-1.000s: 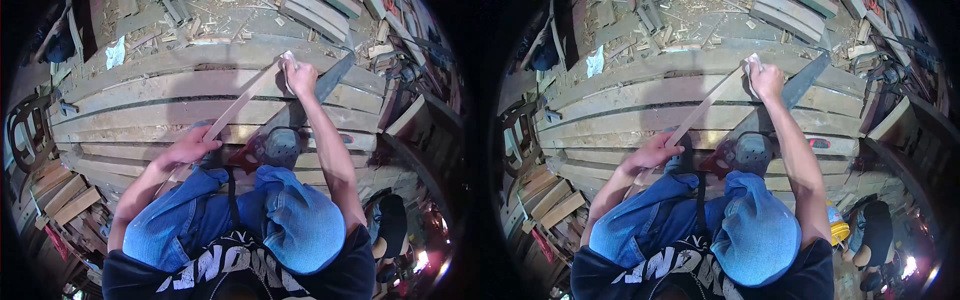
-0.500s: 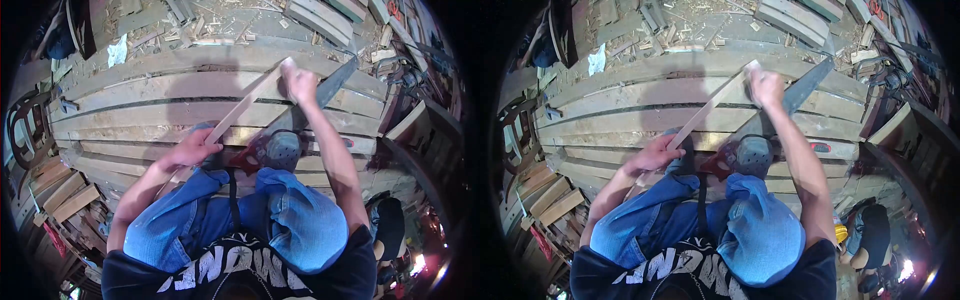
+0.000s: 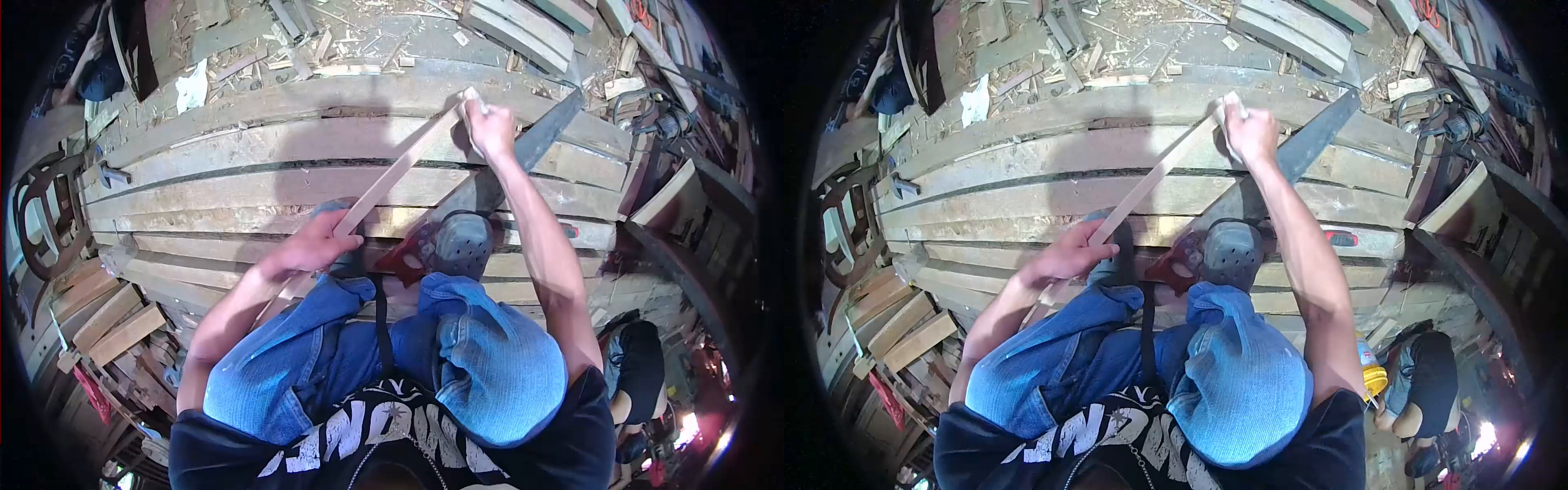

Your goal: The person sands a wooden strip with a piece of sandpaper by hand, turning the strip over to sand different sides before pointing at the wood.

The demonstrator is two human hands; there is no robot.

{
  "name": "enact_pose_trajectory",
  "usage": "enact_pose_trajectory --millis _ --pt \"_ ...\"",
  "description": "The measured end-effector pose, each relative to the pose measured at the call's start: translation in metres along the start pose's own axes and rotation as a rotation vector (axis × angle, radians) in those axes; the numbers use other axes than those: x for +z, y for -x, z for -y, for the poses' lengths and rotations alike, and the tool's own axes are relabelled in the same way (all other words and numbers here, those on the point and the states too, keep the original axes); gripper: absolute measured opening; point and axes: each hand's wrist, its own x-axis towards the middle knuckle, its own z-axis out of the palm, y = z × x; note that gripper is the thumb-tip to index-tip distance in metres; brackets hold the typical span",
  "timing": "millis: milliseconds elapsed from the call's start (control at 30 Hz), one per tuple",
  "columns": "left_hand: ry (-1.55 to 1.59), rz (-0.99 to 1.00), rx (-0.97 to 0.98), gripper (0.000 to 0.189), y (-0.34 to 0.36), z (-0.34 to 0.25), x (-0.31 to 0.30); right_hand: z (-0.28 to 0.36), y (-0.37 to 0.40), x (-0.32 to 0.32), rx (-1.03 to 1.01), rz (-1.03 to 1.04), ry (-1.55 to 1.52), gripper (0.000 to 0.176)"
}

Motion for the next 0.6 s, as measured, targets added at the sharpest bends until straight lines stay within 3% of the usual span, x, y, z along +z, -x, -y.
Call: enact_pose_trajectory --millis 167,233,367,433,500,600 --pt "0.078 0.006 -0.026 0.024 0.000 0.004 0.003 -0.011 -0.006 0.009 0.026 -0.143 0.033 0.057" --pt "-0.033 0.007 -0.004 0.028 -0.002 0.006 0.000 -0.009 0.008 0.010 0.089 -0.099 -0.078 0.057" --pt "-0.025 0.008 -0.038 0.032 -0.003 0.011 0.004 -0.010 -0.003 0.007 0.184 -0.113 -0.013 0.055" --pt "-0.073 -0.008 0.105 0.030 -0.007 0.020 0.001 -0.015 -0.007 0.014 0.198 -0.158 -0.016 0.055" --pt "-0.145 -0.047 0.143 0.030 -0.004 0.019 0.002 -0.027 0.012 0.021 0.068 -0.112 -0.081 0.055" --pt "-0.207 -0.095 0.167 0.029 -0.002 0.013 0.004 -0.009 0.015 0.008 0.109 -0.119 -0.041 0.055"
